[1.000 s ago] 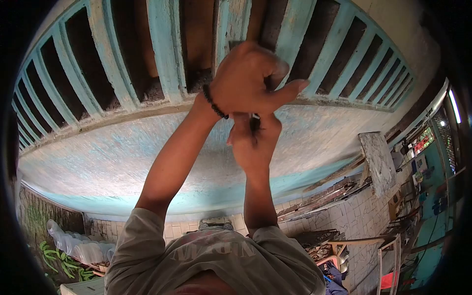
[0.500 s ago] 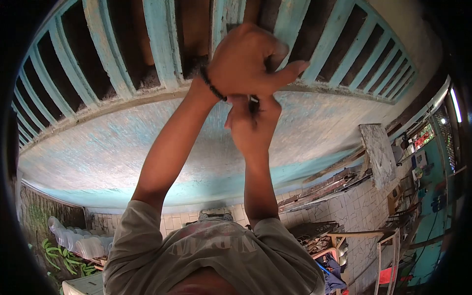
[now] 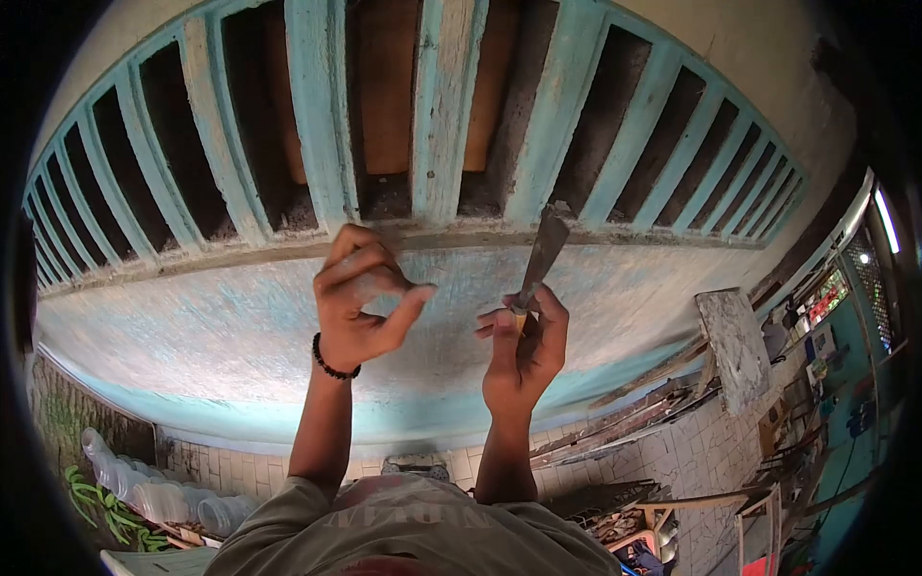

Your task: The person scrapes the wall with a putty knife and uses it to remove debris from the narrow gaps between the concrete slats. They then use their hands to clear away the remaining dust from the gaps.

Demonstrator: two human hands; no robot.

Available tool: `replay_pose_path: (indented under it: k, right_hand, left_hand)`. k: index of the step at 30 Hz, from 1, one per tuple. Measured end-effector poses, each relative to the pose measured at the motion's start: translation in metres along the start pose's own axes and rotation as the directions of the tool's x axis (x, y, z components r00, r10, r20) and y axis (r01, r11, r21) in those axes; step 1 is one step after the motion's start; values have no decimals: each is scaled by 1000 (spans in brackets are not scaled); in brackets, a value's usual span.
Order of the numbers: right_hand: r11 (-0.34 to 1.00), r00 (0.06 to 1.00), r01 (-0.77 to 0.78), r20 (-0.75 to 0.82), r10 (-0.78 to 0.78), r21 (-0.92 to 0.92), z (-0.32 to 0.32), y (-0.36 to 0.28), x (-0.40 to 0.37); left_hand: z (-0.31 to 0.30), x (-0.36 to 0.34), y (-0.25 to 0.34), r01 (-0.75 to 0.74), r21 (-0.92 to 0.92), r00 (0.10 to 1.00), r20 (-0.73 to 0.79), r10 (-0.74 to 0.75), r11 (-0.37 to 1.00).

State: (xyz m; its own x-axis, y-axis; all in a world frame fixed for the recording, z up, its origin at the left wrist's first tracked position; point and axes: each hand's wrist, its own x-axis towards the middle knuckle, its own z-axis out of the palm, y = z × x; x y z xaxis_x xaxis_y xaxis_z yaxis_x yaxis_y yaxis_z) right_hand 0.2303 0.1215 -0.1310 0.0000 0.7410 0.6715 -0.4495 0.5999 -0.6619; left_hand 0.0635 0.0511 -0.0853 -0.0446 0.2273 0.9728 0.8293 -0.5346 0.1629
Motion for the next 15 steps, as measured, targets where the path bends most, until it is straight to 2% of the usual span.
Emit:
replay_pose_path:
  k: [1,2,3,6,10,13,15]
  right_hand:
    - [1000,1000,19,-9,-19,-10,4,-6,3]
    - [997,997,-35,64,40,-68,0,-11,6]
    - [996,993,-20,116,30,-89,-3,-13,10]
    - [992,975,40,222,-13,-119,3,-15,30]
    - [868,926,353,263,-270,-350,12,-9,65]
    - [828,916,384,280,-287,-408,6,-7,85]
    - [881,921,334,316,-229,-335,10,-9,89]
  left_hand:
    - [-1,0,-1,16,40,1000,-14,-15,999]
    - [-3,3,-1,32,79,999,-26,-30,996]
    - [-4,7,0,49,117,998,-39,-44,992]
    - [-4,15,2,24,72,998,-65,-20,997]
    - [0,15,-7,-3,132,998,-67,12,991]
    - [-1,8,-14,23,151,999,-42,-16,988]
    - [-2,8,-16,36,153,998,-55,-28,988]
